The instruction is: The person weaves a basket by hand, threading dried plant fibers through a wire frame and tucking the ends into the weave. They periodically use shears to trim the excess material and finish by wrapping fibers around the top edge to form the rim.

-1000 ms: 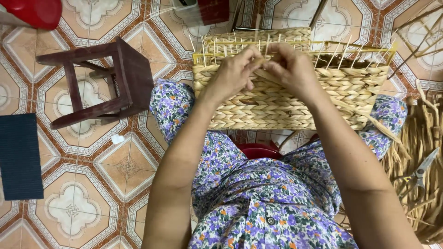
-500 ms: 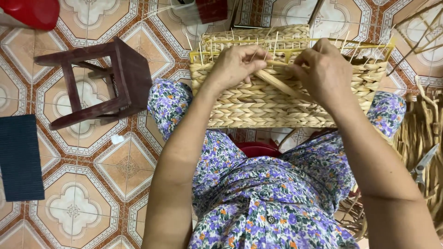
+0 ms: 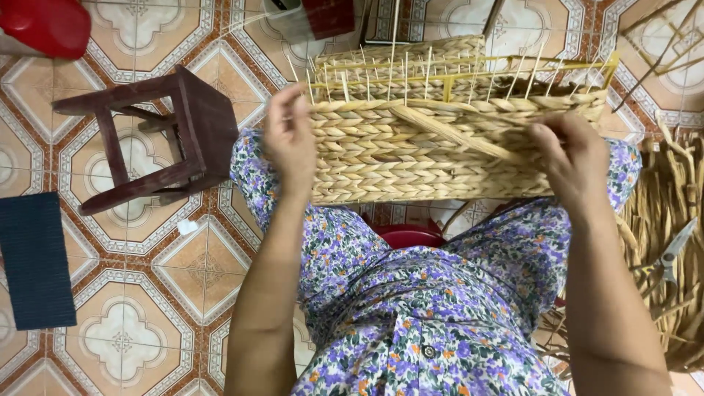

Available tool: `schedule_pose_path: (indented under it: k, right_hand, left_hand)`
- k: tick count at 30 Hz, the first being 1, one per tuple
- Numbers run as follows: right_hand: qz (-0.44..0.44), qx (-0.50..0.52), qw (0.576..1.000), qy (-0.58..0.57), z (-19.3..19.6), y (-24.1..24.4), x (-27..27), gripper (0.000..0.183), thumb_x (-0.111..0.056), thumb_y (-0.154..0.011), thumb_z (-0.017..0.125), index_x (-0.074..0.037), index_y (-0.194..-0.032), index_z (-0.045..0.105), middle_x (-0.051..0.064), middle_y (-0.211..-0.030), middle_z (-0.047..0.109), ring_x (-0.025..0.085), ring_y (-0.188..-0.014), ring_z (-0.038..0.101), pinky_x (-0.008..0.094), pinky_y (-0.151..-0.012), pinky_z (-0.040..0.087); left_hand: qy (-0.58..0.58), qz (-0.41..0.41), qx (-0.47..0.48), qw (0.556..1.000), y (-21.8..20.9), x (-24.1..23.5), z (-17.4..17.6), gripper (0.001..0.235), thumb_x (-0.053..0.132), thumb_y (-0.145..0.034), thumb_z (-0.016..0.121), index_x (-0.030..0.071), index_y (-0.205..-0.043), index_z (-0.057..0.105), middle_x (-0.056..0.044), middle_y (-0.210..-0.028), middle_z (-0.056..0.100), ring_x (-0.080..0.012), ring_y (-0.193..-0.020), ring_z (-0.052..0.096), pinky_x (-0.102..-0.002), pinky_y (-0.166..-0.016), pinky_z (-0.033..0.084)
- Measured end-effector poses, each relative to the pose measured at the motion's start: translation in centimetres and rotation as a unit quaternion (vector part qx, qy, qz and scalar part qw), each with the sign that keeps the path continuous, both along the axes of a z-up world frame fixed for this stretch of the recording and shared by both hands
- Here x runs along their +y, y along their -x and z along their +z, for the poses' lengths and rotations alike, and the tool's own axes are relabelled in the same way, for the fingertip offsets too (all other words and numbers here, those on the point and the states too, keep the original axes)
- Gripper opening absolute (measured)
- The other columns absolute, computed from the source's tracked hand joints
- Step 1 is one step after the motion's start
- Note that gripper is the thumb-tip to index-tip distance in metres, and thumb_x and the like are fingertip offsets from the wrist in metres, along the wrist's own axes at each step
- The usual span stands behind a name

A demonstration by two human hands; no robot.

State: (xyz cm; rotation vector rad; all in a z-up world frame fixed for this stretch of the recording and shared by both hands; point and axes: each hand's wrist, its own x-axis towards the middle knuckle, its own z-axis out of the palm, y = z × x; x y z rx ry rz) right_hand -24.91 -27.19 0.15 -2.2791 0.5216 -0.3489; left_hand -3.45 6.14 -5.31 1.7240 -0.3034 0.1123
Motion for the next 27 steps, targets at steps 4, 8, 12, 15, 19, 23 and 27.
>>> schedule_pose_path:
  k: [4, 8, 12, 15, 19, 23, 27]
  right_hand:
    - [-0.039, 0.093, 0.995, -0.017, -1.4, 5.4, -0.1, 0.028, -0.028, -0.106, 0.068, -0.005, -0.119, 0.074, 0.012, -0.111, 0.073, 0.022, -0.094, 0.068, 0.038, -0.083, 0.055]
    - [0.027, 0.227, 0.968, -0.103, -1.3, 10.1, 2.7, 0.029, -0.029, -0.097, 0.067, -0.010, -0.116, 0.077, 0.007, -0.110, 0.079, 0.020, -0.096, 0.074, 0.037, -0.088, 0.057]
    - [0.049, 0.270, 0.943, -0.188, -1.3, 14.1, 0.0, 0.030, -0.027, -0.089, 0.069, -0.012, -0.114, 0.079, 0.004, -0.109, 0.081, 0.018, -0.095, 0.075, 0.034, -0.086, 0.058]
    - [-0.069, 0.075, 0.953, -0.284, -1.9, 17.0, -4.8, 0.026, -0.023, -0.101, 0.062, -0.004, -0.115, 0.074, 0.007, -0.113, 0.076, 0.014, -0.100, 0.071, 0.030, -0.089, 0.055]
    - [-0.289, -0.132, 0.917, -0.241, -9.5, 22.5, -14.7, 0.013, -0.007, -0.111, 0.063, -0.001, -0.110, 0.074, 0.008, -0.103, 0.075, 0.012, -0.085, 0.065, 0.026, -0.076, 0.051]
    - [-0.409, -0.139, 0.894, -0.119, -13.6, 23.5, -20.6, 0.029, 0.004, -0.099, 0.057, -0.007, -0.112, 0.080, 0.004, -0.103, 0.080, 0.008, -0.088, 0.074, 0.026, -0.079, 0.063]
    - [-0.416, -0.056, 0.907, 0.042, -17.5, 23.5, -24.1, 0.027, 0.004, -0.099, 0.063, -0.011, -0.111, 0.082, 0.003, -0.105, 0.079, 0.009, -0.093, 0.073, 0.028, -0.085, 0.060]
  left_hand:
    - [-0.069, 0.081, -0.058, 0.993, 0.2, 2.7, -1.8, 0.025, 0.016, -0.108, 0.059, 0.009, -0.131, 0.064, -0.009, -0.126, 0.071, -0.0116, -0.095, 0.070, -0.025, -0.071, 0.062]
    - [-0.079, 0.044, -0.020, 0.996, 0.5, 3.0, -2.9, 0.033, 0.013, -0.107, 0.062, 0.006, -0.139, 0.062, -0.009, -0.128, 0.069, -0.0127, -0.097, 0.067, -0.025, -0.081, 0.058]
    - [0.006, -0.015, -0.033, 0.999, 0.5, 3.1, -3.2, 0.036, 0.008, -0.107, 0.063, 0.002, -0.142, 0.058, -0.008, -0.130, 0.068, -0.0118, -0.100, 0.065, -0.023, -0.088, 0.055]
    - [-0.094, 0.008, -0.102, 0.990, 0.4, 3.4, -3.8, 0.033, 0.004, -0.110, 0.063, 0.000, -0.143, 0.063, -0.010, -0.125, 0.065, -0.0162, -0.110, 0.061, -0.027, -0.097, 0.052]
    - [-0.093, 0.017, -0.105, 0.990, 1.1, 3.1, -2.8, 0.036, 0.000, -0.109, 0.061, -0.003, -0.145, 0.060, -0.010, -0.129, 0.062, -0.0168, -0.113, 0.062, -0.028, -0.101, 0.053]
    - [-0.094, 0.020, -0.084, 0.992, 1.3, 2.9, -2.3, 0.040, -0.002, -0.109, 0.060, -0.003, -0.149, 0.057, -0.008, -0.131, 0.061, -0.0149, -0.112, 0.062, -0.026, -0.099, 0.053]
    - [-0.121, 0.031, -0.067, 0.990, 1.7, 2.7, -2.3, 0.043, -0.002, -0.107, 0.060, -0.002, -0.150, 0.054, -0.008, -0.130, 0.058, -0.0128, -0.104, 0.060, -0.023, -0.086, 0.053]
